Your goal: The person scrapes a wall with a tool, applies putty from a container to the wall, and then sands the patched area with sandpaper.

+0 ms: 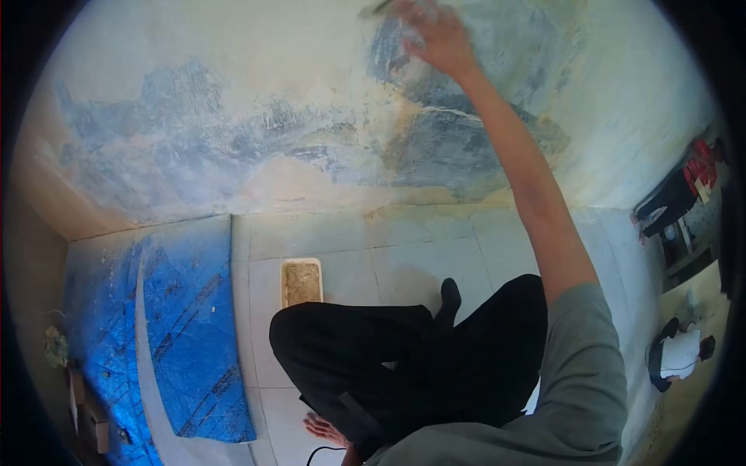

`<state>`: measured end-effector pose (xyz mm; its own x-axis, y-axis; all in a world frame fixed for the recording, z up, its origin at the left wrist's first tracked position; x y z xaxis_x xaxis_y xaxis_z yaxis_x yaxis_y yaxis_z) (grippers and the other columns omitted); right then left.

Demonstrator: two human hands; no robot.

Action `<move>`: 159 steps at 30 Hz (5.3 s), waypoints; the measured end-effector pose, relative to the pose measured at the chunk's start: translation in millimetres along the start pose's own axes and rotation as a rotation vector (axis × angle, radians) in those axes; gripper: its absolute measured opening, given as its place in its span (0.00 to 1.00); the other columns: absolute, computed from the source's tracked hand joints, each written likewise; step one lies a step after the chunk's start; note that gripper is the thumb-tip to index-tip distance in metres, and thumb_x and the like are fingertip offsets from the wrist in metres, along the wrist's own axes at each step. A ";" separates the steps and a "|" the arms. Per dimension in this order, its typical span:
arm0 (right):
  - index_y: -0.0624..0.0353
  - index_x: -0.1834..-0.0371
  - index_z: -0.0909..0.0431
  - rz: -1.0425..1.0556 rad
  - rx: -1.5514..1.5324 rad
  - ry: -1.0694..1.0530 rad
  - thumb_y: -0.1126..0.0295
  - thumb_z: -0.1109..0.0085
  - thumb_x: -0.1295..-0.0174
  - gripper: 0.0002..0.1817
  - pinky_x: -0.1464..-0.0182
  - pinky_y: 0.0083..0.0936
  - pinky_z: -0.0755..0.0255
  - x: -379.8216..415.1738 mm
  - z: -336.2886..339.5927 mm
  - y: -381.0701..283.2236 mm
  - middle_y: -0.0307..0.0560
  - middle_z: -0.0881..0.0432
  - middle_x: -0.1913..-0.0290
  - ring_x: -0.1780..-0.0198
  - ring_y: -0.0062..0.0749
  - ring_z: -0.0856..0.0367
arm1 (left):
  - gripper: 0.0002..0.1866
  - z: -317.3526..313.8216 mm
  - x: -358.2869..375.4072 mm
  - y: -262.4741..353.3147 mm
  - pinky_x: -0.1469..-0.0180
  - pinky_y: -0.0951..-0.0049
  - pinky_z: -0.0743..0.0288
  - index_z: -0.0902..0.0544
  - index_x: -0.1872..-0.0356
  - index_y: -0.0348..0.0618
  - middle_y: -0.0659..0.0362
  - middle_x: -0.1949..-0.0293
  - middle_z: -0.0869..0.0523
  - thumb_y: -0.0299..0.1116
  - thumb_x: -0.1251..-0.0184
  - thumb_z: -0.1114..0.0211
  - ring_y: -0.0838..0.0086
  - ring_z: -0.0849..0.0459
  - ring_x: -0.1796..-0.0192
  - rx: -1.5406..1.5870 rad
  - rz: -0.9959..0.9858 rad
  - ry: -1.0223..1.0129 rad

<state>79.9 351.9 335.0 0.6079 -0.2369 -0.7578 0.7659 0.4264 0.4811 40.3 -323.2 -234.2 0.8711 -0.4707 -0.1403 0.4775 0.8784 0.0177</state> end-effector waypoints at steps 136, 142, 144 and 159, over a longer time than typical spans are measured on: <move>0.53 0.58 0.15 -0.071 -0.328 0.346 0.75 0.38 0.45 0.11 0.79 0.24 0.28 50.8 -51.1 -87.5 0.36 0.29 0.75 0.74 0.25 0.23 | 0.09 167.9 -277.4 453.3 0.62 0.59 0.25 0.22 0.59 0.41 0.48 0.66 0.17 0.25 0.40 0.43 0.55 0.17 0.67 1.096 -0.841 -0.558; 0.54 0.56 0.16 0.018 -0.366 0.173 0.72 0.37 0.44 0.12 0.78 0.26 0.27 96.3 -57.9 -85.5 0.38 0.27 0.74 0.76 0.29 0.22 | 0.09 187.7 -278.8 443.6 0.63 0.58 0.25 0.22 0.59 0.40 0.46 0.65 0.17 0.26 0.39 0.43 0.53 0.17 0.68 1.078 -0.815 -0.566; 0.56 0.54 0.17 -0.184 -0.342 0.159 0.70 0.38 0.43 0.13 0.78 0.27 0.25 94.7 -52.7 -65.7 0.39 0.26 0.74 0.76 0.32 0.21 | 0.09 192.4 -281.2 441.0 0.63 0.58 0.25 0.22 0.58 0.40 0.47 0.65 0.17 0.26 0.39 0.44 0.53 0.17 0.68 1.085 -0.805 -0.561; 0.46 0.52 0.18 -0.616 -0.556 0.296 0.71 0.36 0.44 0.15 0.74 0.28 0.24 143.0 -64.9 -66.9 0.36 0.22 0.69 0.76 0.31 0.20 | 0.09 206.7 -274.1 430.7 0.61 0.55 0.23 0.23 0.58 0.43 0.51 0.64 0.18 0.27 0.39 0.43 0.53 0.16 0.62 0.994 -0.817 -0.560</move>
<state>102.0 346.2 165.8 -0.0179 -0.3612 -0.9323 0.6803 0.6790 -0.2761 31.0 167.2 16.4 0.1284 -0.9906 -0.0472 0.5403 0.0300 0.8409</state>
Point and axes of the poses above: each hand's wrist, its own x-axis away from the middle knuckle, its own z-axis out of the back of the hand, y = z × x, the point moved 4 cm from there along -x, towards the middle knuckle
